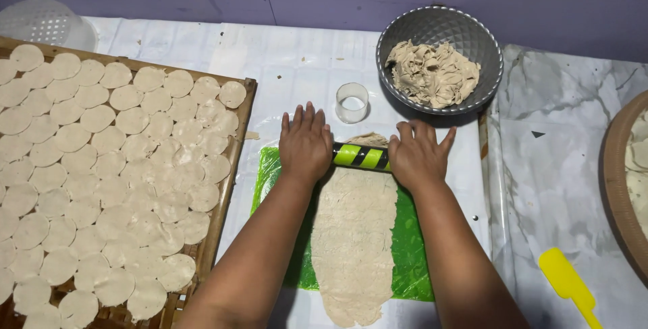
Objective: Flattening dough and preparing thin circular discs on a tray.
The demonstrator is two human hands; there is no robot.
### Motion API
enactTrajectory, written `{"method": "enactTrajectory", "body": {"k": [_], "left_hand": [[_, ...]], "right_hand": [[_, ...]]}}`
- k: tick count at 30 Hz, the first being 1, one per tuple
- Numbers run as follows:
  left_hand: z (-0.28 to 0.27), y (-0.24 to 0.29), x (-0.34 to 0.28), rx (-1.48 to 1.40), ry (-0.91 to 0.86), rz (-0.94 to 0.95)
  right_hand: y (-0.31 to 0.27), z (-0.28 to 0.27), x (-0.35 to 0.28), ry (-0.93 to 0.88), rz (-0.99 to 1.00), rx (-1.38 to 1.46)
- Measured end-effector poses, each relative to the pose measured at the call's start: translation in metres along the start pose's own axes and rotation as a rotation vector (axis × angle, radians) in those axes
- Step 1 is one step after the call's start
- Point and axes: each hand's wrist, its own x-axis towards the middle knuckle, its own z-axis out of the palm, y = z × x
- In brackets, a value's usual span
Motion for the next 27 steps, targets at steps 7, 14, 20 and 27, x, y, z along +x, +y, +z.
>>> {"method": "enactTrajectory", "body": {"k": [7,14,20,27], "left_hand": [[-0.011,0.007,0.052,0.076,-0.350,-0.104],[0.001,-0.002,0.052,-0.019,-0.282,-0.080],[-0.016,-0.019,0.027,-0.405,0.026,0.010],[-0.046,-0.029,-0.048,-0.485,0.250,-0.035]], "right_hand": [[-0.007,-0.022,0.024,-0.071,0.040,0.076],[-0.006,-0.031,-0.027,-0.050,0.049,0.150],[0.015,-0.030,-0.007,-0.151,-0.094,0.072],[0.001,-0.082,-0.036,-0.094,-0.127,0.065]]}}
